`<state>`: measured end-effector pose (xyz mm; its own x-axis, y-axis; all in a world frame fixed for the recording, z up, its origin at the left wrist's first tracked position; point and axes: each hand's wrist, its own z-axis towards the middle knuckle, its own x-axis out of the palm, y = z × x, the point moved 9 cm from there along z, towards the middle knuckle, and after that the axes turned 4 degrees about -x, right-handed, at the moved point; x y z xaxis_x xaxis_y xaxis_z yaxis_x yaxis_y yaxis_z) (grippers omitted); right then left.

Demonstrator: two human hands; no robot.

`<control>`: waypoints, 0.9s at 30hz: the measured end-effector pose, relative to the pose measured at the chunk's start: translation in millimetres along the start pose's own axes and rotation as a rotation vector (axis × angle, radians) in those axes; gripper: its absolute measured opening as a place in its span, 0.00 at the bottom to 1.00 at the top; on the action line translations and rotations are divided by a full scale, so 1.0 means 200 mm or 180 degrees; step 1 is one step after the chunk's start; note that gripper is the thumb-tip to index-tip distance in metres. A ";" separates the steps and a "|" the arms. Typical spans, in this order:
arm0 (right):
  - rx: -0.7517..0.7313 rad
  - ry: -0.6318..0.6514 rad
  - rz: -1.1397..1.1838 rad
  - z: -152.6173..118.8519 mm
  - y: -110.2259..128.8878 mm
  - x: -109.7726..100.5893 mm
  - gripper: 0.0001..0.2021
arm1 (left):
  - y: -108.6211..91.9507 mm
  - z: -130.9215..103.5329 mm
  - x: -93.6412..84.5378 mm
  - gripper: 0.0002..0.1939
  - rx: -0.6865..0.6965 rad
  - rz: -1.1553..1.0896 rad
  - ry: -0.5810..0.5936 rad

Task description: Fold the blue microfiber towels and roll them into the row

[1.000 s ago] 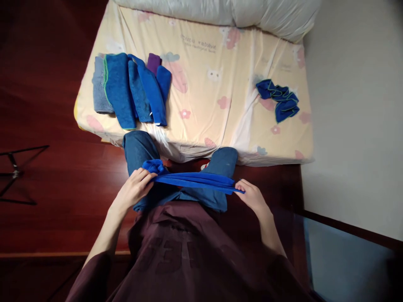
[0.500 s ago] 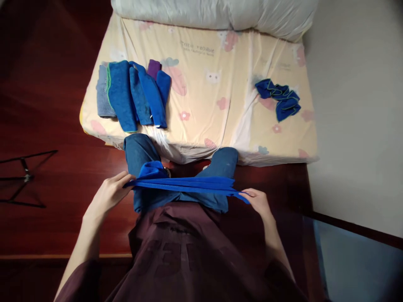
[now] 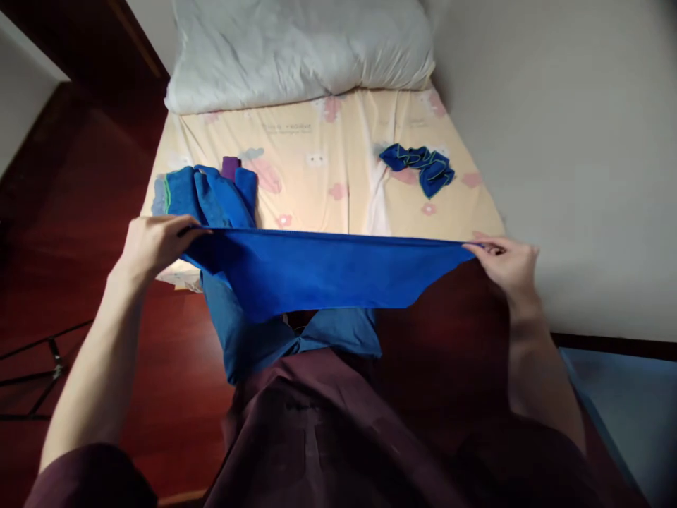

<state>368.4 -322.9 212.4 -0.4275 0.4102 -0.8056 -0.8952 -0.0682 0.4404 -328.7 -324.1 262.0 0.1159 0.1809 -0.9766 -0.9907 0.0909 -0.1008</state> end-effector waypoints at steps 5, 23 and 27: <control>0.0259 -0.0236 -0.0177 0.30 0.00 -0.22 0.09 | -0.18 0.44 -0.18 0.26 0.0814 -0.0258 -0.0306; 0.0589 -0.0195 0.0737 0.28 -0.37 -0.50 0.03 | -0.21 0.43 -0.01 0.21 0.0829 -0.0725 -0.0121; 0.1042 0.0131 0.0582 0.34 -0.49 -0.52 0.04 | -0.17 0.49 0.00 0.22 0.0593 -0.0363 0.0139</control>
<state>508.9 -297.8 279.6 -0.5873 0.3808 -0.7142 -0.7188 0.1601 0.6765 -287.7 -232.1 283.8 0.2193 0.1169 -0.9686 -0.9408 0.2885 -0.1782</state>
